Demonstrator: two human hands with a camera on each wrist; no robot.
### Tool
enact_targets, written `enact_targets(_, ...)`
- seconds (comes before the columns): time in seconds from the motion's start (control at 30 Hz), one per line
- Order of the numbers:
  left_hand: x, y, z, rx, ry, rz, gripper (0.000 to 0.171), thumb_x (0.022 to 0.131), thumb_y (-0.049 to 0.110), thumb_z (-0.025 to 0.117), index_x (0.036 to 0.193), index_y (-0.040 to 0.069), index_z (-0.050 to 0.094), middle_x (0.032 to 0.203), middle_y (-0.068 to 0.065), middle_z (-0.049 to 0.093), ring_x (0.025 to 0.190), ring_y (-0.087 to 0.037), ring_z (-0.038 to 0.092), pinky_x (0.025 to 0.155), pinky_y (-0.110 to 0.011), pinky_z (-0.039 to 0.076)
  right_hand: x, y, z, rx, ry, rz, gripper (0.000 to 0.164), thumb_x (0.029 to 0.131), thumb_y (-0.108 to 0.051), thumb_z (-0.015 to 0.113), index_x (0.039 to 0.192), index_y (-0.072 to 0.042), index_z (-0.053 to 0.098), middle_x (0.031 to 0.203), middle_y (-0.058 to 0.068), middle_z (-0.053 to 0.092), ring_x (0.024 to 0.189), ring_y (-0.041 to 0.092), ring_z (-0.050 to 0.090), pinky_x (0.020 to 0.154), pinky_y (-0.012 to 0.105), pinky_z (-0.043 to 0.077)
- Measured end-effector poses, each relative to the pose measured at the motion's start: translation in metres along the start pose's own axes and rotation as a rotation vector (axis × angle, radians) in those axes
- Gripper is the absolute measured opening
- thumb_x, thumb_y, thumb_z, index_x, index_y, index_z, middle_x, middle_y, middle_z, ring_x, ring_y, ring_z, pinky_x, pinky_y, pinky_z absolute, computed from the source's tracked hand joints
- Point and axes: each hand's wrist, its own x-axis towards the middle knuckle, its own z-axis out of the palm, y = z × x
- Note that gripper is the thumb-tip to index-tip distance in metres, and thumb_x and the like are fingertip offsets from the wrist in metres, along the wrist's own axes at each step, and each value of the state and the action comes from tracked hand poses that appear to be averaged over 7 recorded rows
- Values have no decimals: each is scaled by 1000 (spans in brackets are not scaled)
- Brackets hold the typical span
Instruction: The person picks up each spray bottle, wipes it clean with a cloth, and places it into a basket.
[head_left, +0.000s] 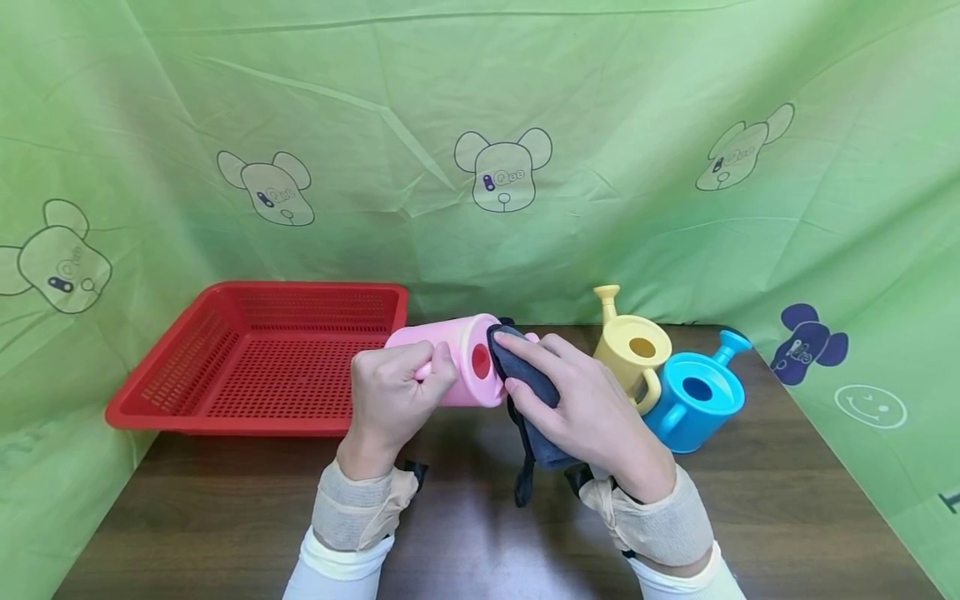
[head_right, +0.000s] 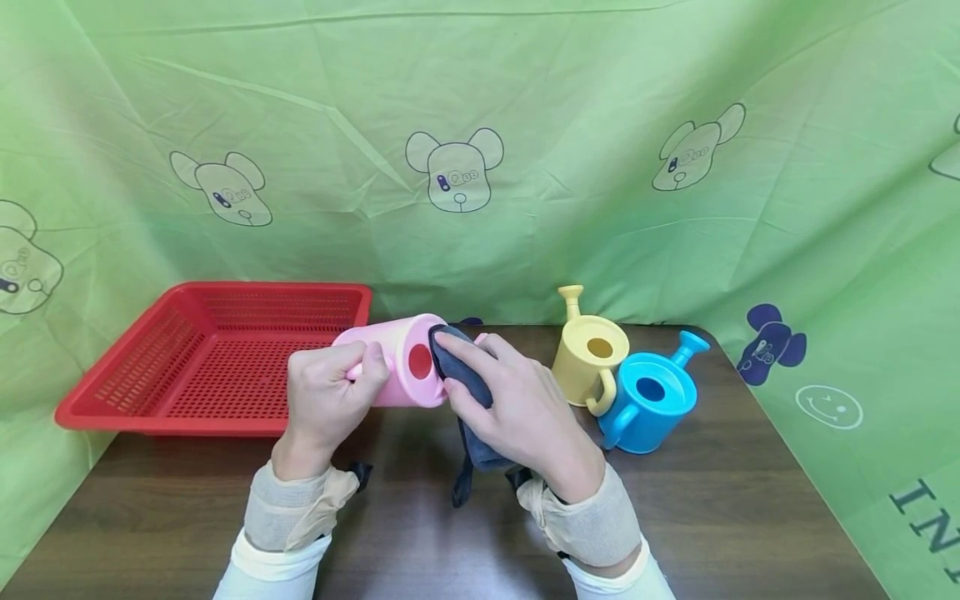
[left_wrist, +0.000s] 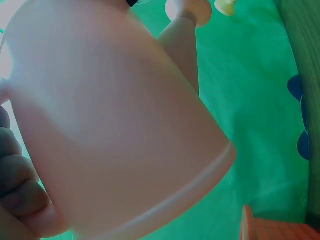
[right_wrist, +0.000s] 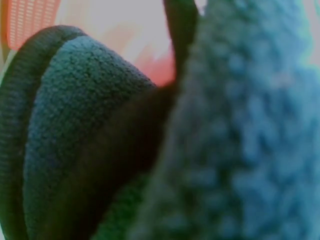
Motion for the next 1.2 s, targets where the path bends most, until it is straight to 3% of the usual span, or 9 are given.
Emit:
enact_targets(0.13, -1, -1, 0, 36, 43, -56, 43, 77, 16, 60, 50, 21, 27, 48, 10, 19, 46, -6, 15, 38, -21, 12, -1, 0, 0, 5, -12, -2, 49, 90, -46, 55, 138, -41, 48, 88, -14, 47, 65, 2, 42, 54, 22, 39)
enact_targets(0.33, 3, 1, -1, 81, 191, -235, 40, 79, 12, 58, 49, 18, 33, 48, 8, 23, 48, -10, 17, 39, -25, 13, -1, -3, -1, 35, -37, -40, 48, 91, -43, 54, 138, -43, 47, 90, -16, 49, 69, 0, 44, 58, 21, 40)
enact_targets(0.53, 8, 6, -5, 111, 306, -315, 38, 80, 6, 57, 49, 12, 36, 47, 4, 22, 49, -10, 16, 41, -25, 12, -2, -2, -3, 50, -57, -56, 48, 91, -40, 55, 138, -43, 48, 88, -16, 48, 67, 0, 43, 56, 21, 40)
enact_targets(0.7, 7, 4, -7, 75, 412, -429, 44, 86, 10, 57, 47, 11, 37, 46, 3, 23, 49, -8, 16, 44, -22, 14, -1, -3, -1, 45, -68, -86, 48, 91, -41, 55, 138, -43, 47, 87, -17, 46, 64, 0, 42, 54, 20, 39)
enact_targets(0.83, 5, 5, -6, 28, 463, -472, 46, 89, 14, 56, 47, 11, 37, 45, 1, 25, 49, -8, 19, 45, -22, 15, -1, -5, 2, 55, -61, -112, 48, 91, -42, 53, 139, -43, 46, 88, -19, 45, 62, -2, 41, 52, 18, 37)
enact_targets(0.97, 7, 11, -2, -86, 492, -525, 46, 91, 15, 54, 47, 6, 42, 45, -2, 30, 48, -8, 25, 45, -23, 19, -1, -8, 4, 90, -49, -120, 48, 91, -42, 54, 138, -42, 47, 90, -20, 46, 65, -3, 42, 54, 17, 39)
enact_targets(1.1, 10, 16, -3, -293, 529, -628, 48, 95, 20, 51, 51, -1, 48, 46, -8, 36, 44, -10, 33, 42, -21, 27, -1, -9, 4, 104, -55, -117, 48, 91, -42, 54, 138, -43, 47, 90, -20, 46, 67, -3, 43, 56, 18, 40)
enact_targets(1.2, 13, 17, -6, -460, 559, -681, 51, 97, 24, 49, 53, -1, 43, 45, -7, 35, 41, -11, 31, 39, -22, 25, 0, -9, 5, 102, -64, -118, 48, 91, -42, 53, 138, -45, 46, 91, -20, 46, 66, -3, 44, 56, 18, 39)
